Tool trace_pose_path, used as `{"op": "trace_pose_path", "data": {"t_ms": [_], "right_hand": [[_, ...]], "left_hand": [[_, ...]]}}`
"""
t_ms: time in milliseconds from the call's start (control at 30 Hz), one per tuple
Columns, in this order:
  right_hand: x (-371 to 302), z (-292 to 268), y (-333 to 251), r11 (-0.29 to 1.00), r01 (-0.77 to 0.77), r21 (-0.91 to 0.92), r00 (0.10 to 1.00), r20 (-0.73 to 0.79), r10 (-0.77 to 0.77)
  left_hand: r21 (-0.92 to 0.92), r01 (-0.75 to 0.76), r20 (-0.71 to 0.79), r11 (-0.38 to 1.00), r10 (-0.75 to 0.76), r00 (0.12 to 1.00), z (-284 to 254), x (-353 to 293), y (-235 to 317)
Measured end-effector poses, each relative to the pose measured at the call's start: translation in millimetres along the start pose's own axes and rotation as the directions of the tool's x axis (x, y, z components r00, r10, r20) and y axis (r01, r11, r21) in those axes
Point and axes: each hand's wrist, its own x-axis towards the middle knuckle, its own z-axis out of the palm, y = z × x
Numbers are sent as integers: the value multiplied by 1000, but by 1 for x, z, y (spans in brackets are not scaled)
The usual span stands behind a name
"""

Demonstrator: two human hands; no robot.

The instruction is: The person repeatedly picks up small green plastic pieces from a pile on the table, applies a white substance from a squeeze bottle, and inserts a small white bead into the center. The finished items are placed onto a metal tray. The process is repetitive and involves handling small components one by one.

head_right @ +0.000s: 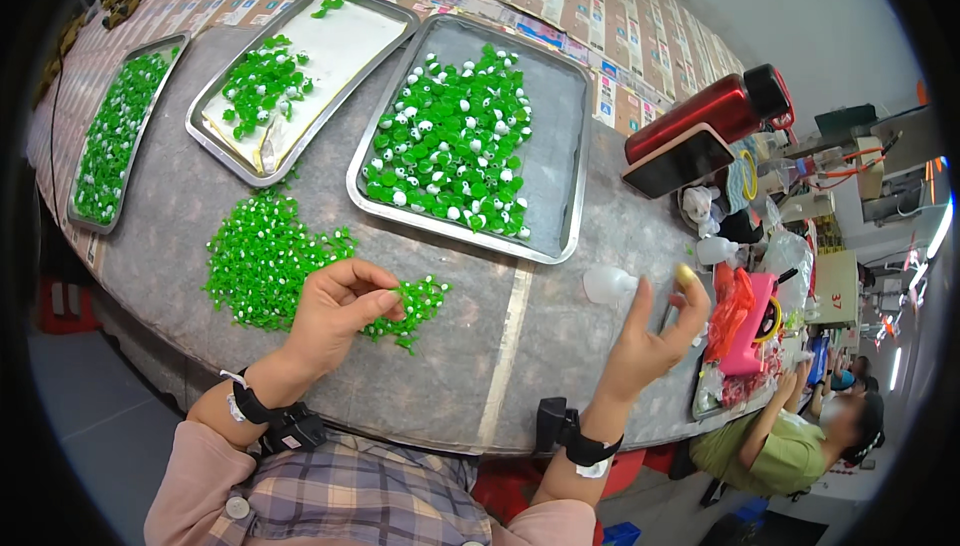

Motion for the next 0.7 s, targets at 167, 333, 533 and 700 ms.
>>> {"op": "trace_pose_path", "data": {"t_ms": [167,333,533,700], "right_hand": [[24,43,-43,993,93,72,842,527,-117],[30,73,-20,996,88,-26,668,743,-40],[23,45,-54,814,-398,423,701,712,-27],[-32,49,-84,372,-769,521,536,841,-70]], "left_hand": [[8,-17,23,1000,17,1000,-2,-1,-1],[10,11,42,1000,-11,999,-1,2,1],[-51,102,135,994,-94,986,-2,-2,2],[-150,167,203,975,-135,970,-2,-1,0]]}}
